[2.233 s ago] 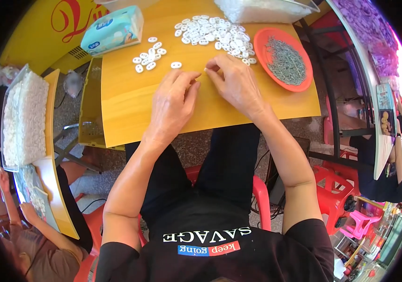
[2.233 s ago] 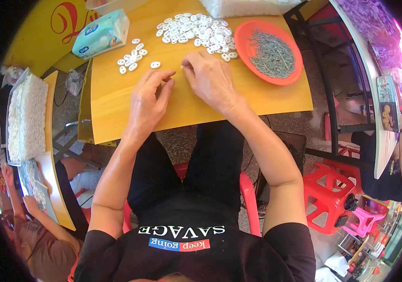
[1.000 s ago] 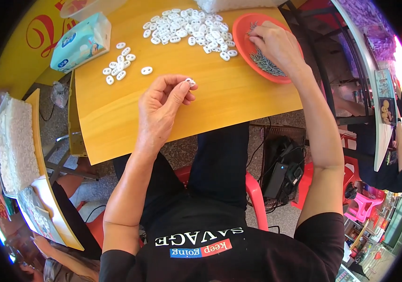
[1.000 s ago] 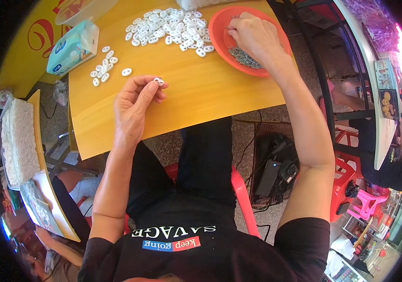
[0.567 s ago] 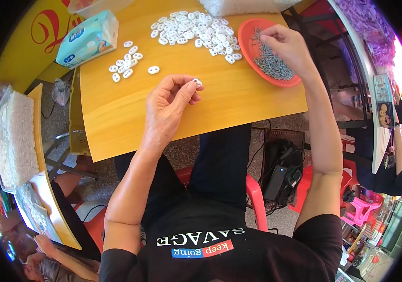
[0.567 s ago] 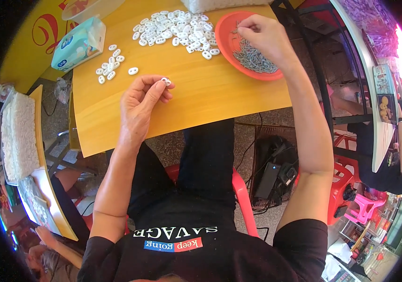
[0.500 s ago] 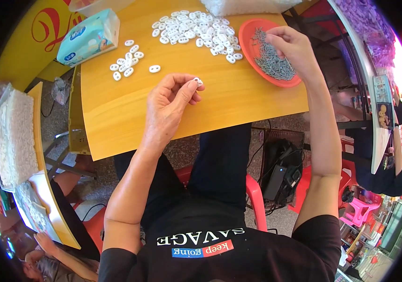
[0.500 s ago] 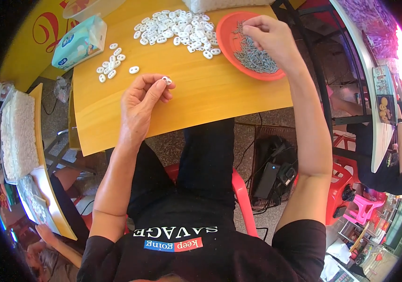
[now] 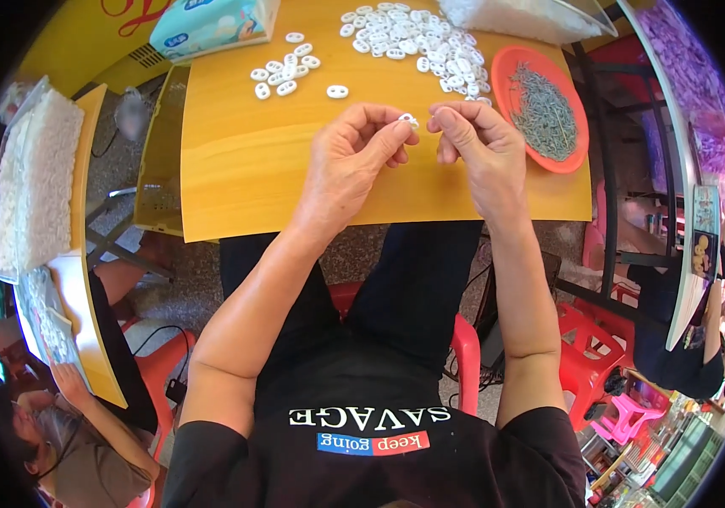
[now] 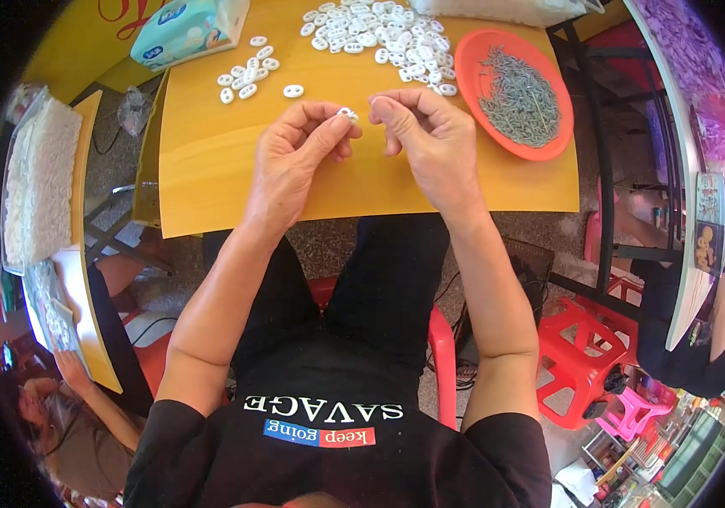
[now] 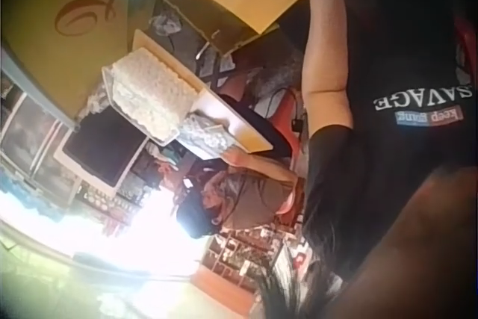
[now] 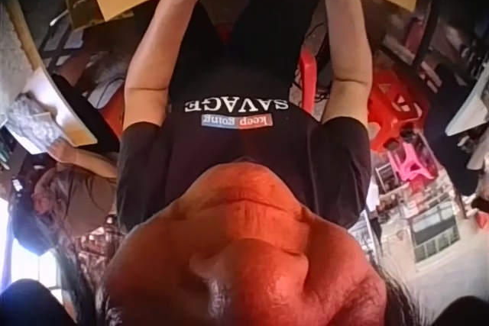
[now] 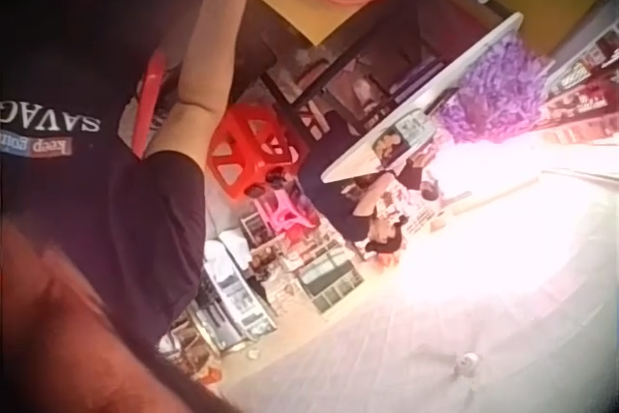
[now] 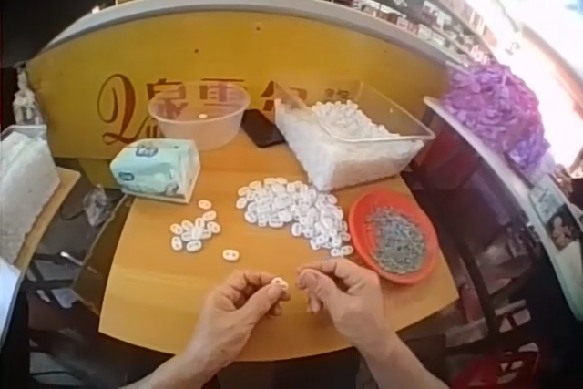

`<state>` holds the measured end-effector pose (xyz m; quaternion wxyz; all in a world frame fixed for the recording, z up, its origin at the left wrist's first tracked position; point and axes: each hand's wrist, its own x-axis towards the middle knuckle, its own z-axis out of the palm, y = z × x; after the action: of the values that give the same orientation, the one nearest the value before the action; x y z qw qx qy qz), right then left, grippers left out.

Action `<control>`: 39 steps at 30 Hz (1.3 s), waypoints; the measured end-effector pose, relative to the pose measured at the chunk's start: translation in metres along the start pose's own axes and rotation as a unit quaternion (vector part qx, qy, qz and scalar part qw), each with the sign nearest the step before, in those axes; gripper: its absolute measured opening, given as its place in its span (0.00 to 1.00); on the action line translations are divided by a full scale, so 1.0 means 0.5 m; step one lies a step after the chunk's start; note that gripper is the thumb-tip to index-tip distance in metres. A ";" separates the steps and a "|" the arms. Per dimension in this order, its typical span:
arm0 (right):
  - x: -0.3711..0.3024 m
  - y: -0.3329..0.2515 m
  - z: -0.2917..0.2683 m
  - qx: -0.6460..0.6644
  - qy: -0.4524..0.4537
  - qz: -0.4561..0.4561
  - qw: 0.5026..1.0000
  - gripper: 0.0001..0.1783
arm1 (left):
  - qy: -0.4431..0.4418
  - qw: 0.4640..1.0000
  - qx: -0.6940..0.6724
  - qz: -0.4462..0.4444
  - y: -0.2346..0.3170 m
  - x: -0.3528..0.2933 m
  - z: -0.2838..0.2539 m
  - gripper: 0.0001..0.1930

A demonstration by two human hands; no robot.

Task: Manually assembling small plastic parts by inserting metal pins into pre-drilled holes.

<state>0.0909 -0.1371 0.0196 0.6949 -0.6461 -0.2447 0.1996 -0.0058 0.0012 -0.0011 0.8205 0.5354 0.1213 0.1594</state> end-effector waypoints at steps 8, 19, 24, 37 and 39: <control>-0.001 0.015 0.025 -0.001 -0.005 0.011 1.000 0.11 | -0.017 1.000 0.000 0.000 -0.001 0.000 -0.004 0.09; -0.008 0.015 0.031 -0.022 0.006 -0.001 1.000 0.11 | -0.016 1.000 0.008 0.005 0.000 -0.002 -0.002 0.09; -0.008 0.007 0.035 -0.149 0.033 -0.055 0.987 0.09 | -0.020 0.999 0.027 0.004 0.000 -0.003 -0.003 0.08; -0.008 0.030 0.065 -0.223 0.078 -0.156 0.959 0.08 | 0.001 1.000 0.023 0.015 -0.011 0.010 -0.008 0.06; -0.006 0.018 0.061 -0.206 0.062 -0.121 0.969 0.08 | -0.002 1.000 0.020 0.013 -0.011 0.011 -0.010 0.06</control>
<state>0.0708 -0.1137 0.0120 0.5797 -0.7517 -0.3138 0.0189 -0.0019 0.0053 -0.0084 0.8079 0.5532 0.1159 0.1671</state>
